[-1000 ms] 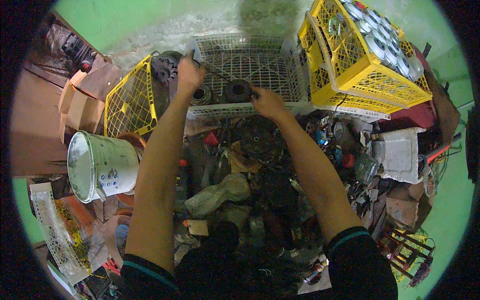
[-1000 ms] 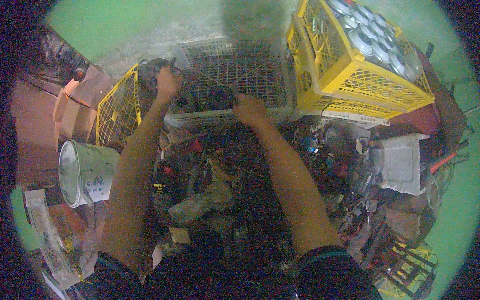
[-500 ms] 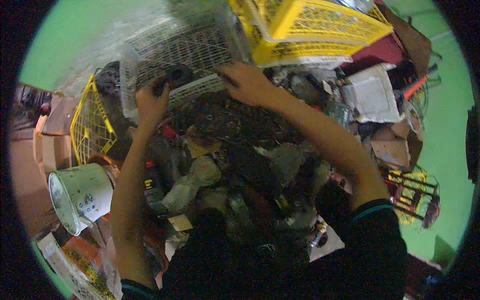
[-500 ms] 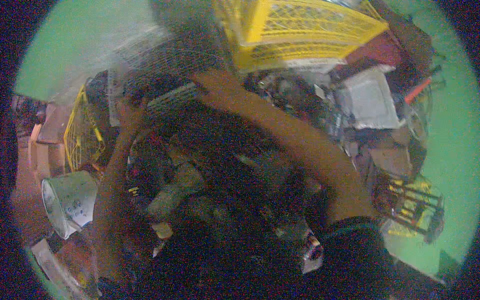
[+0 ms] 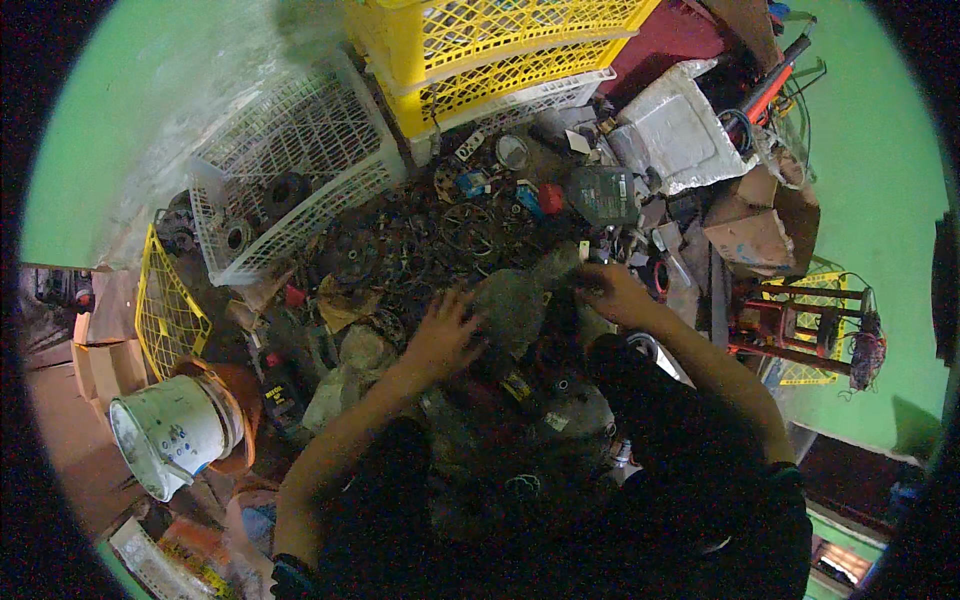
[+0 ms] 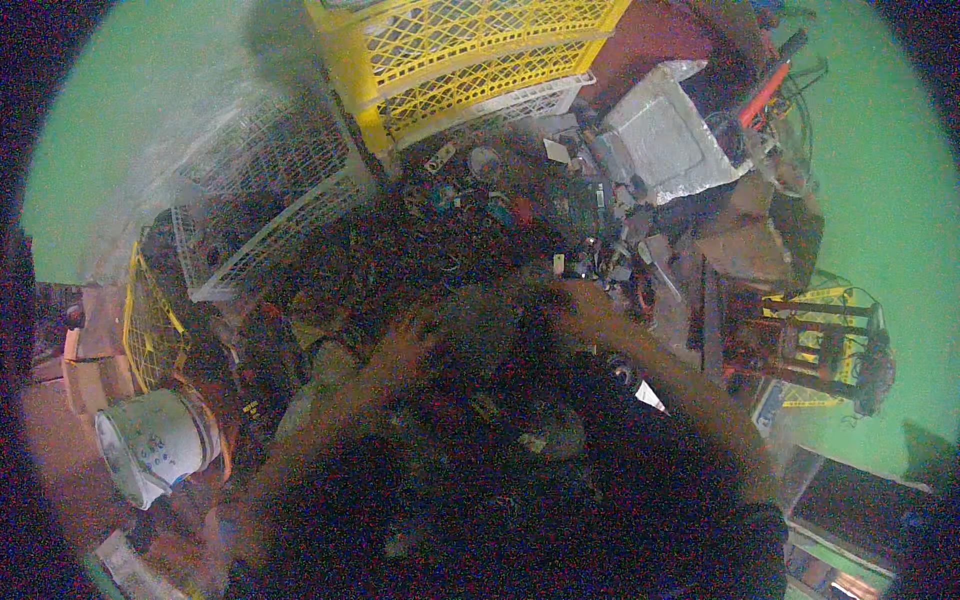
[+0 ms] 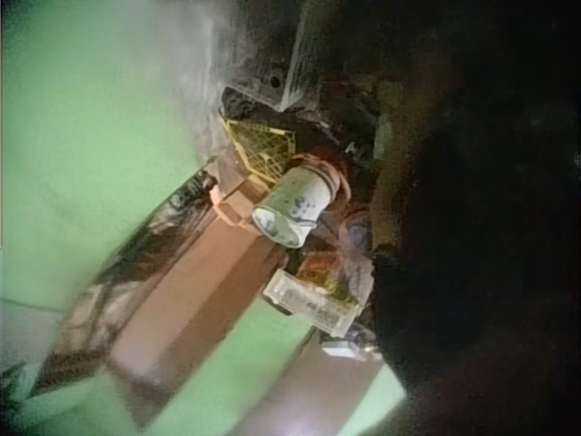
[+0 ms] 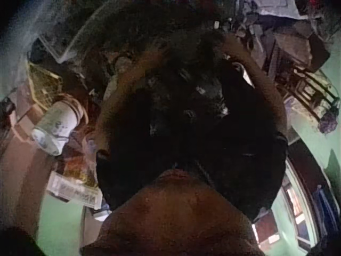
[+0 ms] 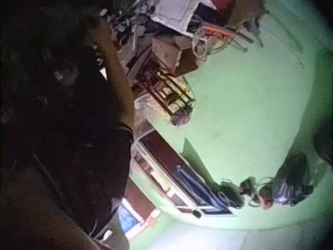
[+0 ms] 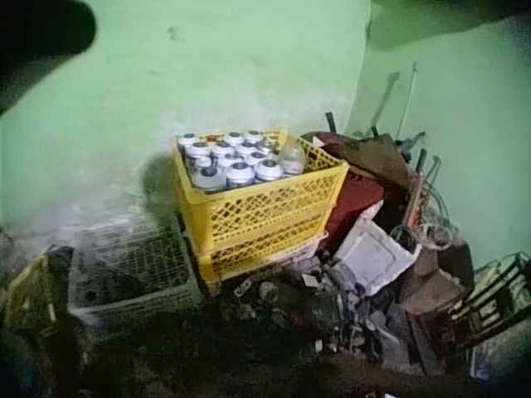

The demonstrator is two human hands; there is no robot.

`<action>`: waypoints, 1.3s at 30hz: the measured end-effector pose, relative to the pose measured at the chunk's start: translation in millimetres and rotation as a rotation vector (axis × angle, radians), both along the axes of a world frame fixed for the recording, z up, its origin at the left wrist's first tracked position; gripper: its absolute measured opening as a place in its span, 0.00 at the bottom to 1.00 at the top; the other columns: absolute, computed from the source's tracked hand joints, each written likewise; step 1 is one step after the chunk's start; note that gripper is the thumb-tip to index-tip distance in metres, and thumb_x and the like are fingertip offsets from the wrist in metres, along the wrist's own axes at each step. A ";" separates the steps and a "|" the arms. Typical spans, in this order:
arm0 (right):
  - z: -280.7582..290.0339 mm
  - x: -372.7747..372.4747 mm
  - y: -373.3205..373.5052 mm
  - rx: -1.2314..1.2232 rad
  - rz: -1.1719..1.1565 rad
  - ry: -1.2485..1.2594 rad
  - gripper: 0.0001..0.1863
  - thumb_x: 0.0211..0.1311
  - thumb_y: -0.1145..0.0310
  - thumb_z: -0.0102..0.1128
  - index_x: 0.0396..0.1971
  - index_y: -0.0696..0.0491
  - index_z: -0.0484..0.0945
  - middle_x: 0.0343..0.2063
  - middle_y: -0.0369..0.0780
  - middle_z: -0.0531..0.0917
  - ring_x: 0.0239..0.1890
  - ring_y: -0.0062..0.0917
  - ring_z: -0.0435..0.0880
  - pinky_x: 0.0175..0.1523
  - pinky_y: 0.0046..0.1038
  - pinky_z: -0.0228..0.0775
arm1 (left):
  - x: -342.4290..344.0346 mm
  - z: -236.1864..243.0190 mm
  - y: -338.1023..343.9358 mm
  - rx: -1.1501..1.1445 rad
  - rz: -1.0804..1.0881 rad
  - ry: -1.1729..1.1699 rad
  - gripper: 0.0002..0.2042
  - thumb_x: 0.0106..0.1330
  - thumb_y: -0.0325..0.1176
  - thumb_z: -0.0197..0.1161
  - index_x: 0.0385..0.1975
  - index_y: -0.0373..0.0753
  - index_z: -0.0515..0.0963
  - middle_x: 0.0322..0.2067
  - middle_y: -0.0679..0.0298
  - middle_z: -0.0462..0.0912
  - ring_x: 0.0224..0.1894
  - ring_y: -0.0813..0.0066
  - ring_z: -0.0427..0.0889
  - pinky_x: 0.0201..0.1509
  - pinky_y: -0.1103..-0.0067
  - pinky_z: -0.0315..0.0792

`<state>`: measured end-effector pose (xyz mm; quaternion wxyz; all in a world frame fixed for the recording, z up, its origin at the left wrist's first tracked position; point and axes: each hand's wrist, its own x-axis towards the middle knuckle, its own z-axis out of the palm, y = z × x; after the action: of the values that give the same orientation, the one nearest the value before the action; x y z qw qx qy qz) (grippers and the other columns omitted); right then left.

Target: The person sorts small mechanical parts and spray cans from a cluttered pile on the floor into yellow and white plastic crates. They pick up items one by one, place them into the crates, and occasionally move other objects aside to access more parts.

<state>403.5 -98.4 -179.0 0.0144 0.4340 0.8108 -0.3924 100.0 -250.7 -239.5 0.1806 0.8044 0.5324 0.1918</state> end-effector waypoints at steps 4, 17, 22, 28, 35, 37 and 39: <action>-50.0 -57.7 11.6 0.211 0.055 0.027 0.24 0.56 0.59 0.61 0.50 0.57 0.76 0.44 0.48 0.81 0.47 0.46 0.78 0.53 0.43 0.70 | 13.3 -6.9 -20.9 0.036 -0.105 0.108 0.18 0.62 0.45 0.59 0.47 0.42 0.78 0.63 0.52 0.64 0.63 0.48 0.63 0.67 0.55 0.56; -96.3 -150.8 17.0 0.327 -0.042 -0.263 0.32 0.55 0.56 0.60 0.56 0.59 0.67 0.50 0.56 0.73 0.59 0.49 0.68 0.62 0.53 0.58 | -16.9 -28.2 -64.1 -0.260 0.259 -0.154 0.13 0.58 0.41 0.63 0.33 0.37 0.80 0.35 0.55 0.81 0.39 0.53 0.79 0.42 0.64 0.75; -89.4 -165.2 16.6 0.117 -0.304 0.152 0.26 0.53 0.68 0.61 0.53 0.58 0.69 0.42 0.54 0.80 0.47 0.46 0.79 0.56 0.43 0.69 | -46.8 -36.5 -45.7 -0.010 0.674 -0.155 0.14 0.57 0.40 0.65 0.37 0.36 0.79 0.40 0.52 0.80 0.43 0.51 0.78 0.46 0.63 0.74; -81.4 -168.7 -9.3 0.311 0.036 0.331 0.23 0.53 0.67 0.62 0.49 0.58 0.72 0.40 0.53 0.81 0.44 0.48 0.80 0.50 0.40 0.72 | -67.5 -37.9 -46.5 -0.180 0.480 -0.035 0.24 0.57 0.41 0.63 0.53 0.38 0.72 0.53 0.50 0.73 0.59 0.49 0.67 0.63 0.61 0.63; -74.8 -155.0 2.9 0.462 0.297 -0.141 0.27 0.56 0.54 0.63 0.49 0.59 0.73 0.42 0.52 0.80 0.45 0.47 0.79 0.51 0.41 0.71 | -50.9 -21.0 -36.6 -0.198 0.318 0.157 0.35 0.58 0.37 0.60 0.67 0.41 0.57 0.61 0.51 0.66 0.63 0.47 0.62 0.66 0.56 0.58; -79.5 -149.5 6.0 0.479 0.288 -0.151 0.28 0.56 0.53 0.63 0.48 0.60 0.74 0.42 0.52 0.80 0.44 0.49 0.79 0.51 0.41 0.71 | -48.9 -20.4 -31.4 -0.163 0.260 0.197 0.35 0.58 0.35 0.59 0.67 0.40 0.55 0.62 0.52 0.65 0.64 0.48 0.61 0.66 0.56 0.57; -39.9 -160.6 -1.5 0.152 0.019 -0.004 0.28 0.56 0.53 0.65 0.47 0.62 0.74 0.41 0.51 0.80 0.44 0.45 0.80 0.53 0.38 0.70 | -47.0 -24.4 -29.5 -0.161 0.223 0.228 0.36 0.57 0.34 0.60 0.67 0.40 0.55 0.63 0.53 0.63 0.65 0.50 0.60 0.67 0.56 0.57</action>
<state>242.9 -99.9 -218.9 -0.0131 0.4270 0.8423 -0.3286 53.0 -280.2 -263.9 0.1603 0.7398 0.6491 0.0749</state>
